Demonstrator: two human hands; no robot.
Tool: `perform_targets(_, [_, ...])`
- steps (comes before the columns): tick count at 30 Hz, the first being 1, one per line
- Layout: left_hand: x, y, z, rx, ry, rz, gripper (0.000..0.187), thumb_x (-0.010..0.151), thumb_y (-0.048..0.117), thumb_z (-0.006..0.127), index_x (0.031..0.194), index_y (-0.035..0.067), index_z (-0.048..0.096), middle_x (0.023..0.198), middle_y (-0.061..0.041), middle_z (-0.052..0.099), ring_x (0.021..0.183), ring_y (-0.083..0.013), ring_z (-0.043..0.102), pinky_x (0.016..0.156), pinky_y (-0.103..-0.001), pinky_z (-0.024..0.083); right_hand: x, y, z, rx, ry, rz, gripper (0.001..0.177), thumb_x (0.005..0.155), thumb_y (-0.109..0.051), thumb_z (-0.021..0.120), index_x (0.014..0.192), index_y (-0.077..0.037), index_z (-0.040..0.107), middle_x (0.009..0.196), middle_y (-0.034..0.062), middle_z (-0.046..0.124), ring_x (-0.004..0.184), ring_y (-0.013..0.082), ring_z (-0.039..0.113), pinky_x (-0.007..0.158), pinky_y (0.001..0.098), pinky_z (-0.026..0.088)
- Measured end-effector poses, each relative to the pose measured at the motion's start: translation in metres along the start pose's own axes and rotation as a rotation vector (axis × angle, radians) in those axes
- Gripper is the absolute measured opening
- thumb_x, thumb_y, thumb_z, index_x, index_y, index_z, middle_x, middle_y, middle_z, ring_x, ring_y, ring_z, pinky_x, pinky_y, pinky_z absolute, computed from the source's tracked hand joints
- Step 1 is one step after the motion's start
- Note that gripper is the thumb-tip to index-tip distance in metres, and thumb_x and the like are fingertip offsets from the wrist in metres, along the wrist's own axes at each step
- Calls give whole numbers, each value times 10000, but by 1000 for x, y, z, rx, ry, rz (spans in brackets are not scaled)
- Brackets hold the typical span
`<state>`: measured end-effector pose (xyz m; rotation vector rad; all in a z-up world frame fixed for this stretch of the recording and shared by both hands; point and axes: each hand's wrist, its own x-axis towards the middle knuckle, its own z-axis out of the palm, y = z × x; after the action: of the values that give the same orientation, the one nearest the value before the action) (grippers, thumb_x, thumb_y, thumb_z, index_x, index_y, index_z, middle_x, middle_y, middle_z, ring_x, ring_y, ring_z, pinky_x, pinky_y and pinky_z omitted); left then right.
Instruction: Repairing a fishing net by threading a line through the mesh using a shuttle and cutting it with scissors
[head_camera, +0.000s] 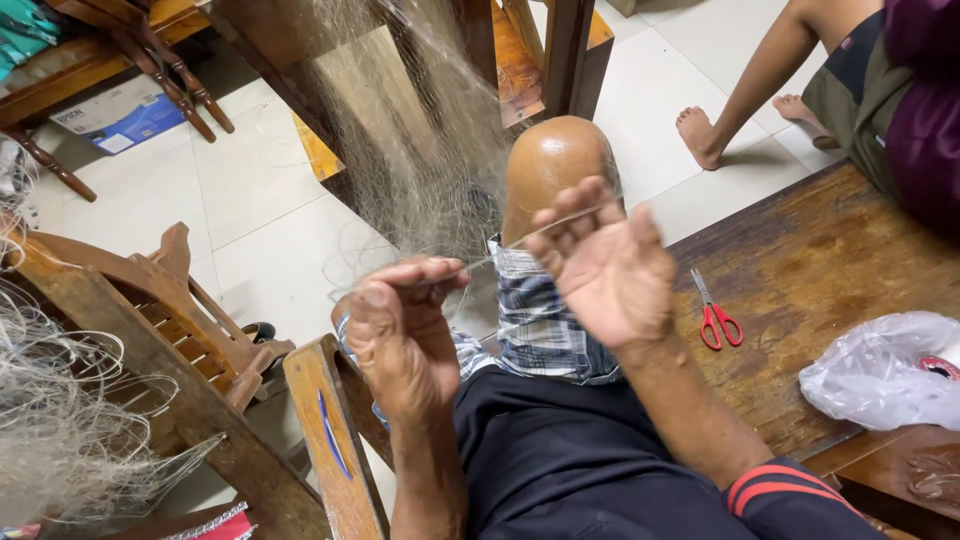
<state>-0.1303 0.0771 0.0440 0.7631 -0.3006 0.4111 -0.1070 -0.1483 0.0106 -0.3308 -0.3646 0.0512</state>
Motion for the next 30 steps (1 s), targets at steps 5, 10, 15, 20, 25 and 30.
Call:
perform_targets(5, [17,9,-3,-103,49,13,384,1283,277,562,1224,-59,737,1068,-377,841,1053,-515,894,902,-648,782,-10,-64,-41,63,215,-92,499,1185,-550,691,1426,-139,840,1406,100,886,1432,344,804,1365,605,591])
perform_targets(10, [20,-20,-37,-146,119,-69,349,1284,309,584,1285,-4,738,1027,-249,867,1012,-395,905,884,-589,797,-20,-99,-99,-27,328,-103,329,1252,-432,676,1335,-173,861,1113,3,874,1128,210,847,1347,539,628])
perform_targets(15, [17,-80,-109,-235,356,-295,262,1257,323,648,1259,77,738,893,-83,744,845,-275,791,816,-481,708,-36,-113,-122,-41,310,-95,278,1272,-360,723,1290,-104,830,913,-6,810,918,182,751,1257,460,594])
perform_targets(20, [43,-131,-161,-131,458,-400,155,1258,255,619,1228,129,703,808,-27,685,737,-239,737,722,-478,686,-26,-133,-125,-292,393,-265,193,1320,-349,687,1316,-212,823,851,-59,752,823,160,754,1062,448,656])
perform_targets(25, [95,-102,-105,-102,270,-381,215,1289,261,551,1284,88,678,922,-69,735,841,-284,770,786,-514,704,-12,-156,-110,-273,313,-310,158,1335,-357,728,1364,-259,848,1160,-69,793,1033,160,744,1162,444,654])
perform_targets(30, [141,-91,-86,-148,90,-256,204,1261,291,623,1261,103,703,927,-74,827,836,-274,854,740,-502,756,-6,-160,-92,-263,259,-335,163,1323,-348,758,1342,-263,895,1318,-55,828,1259,179,753,1221,403,668])
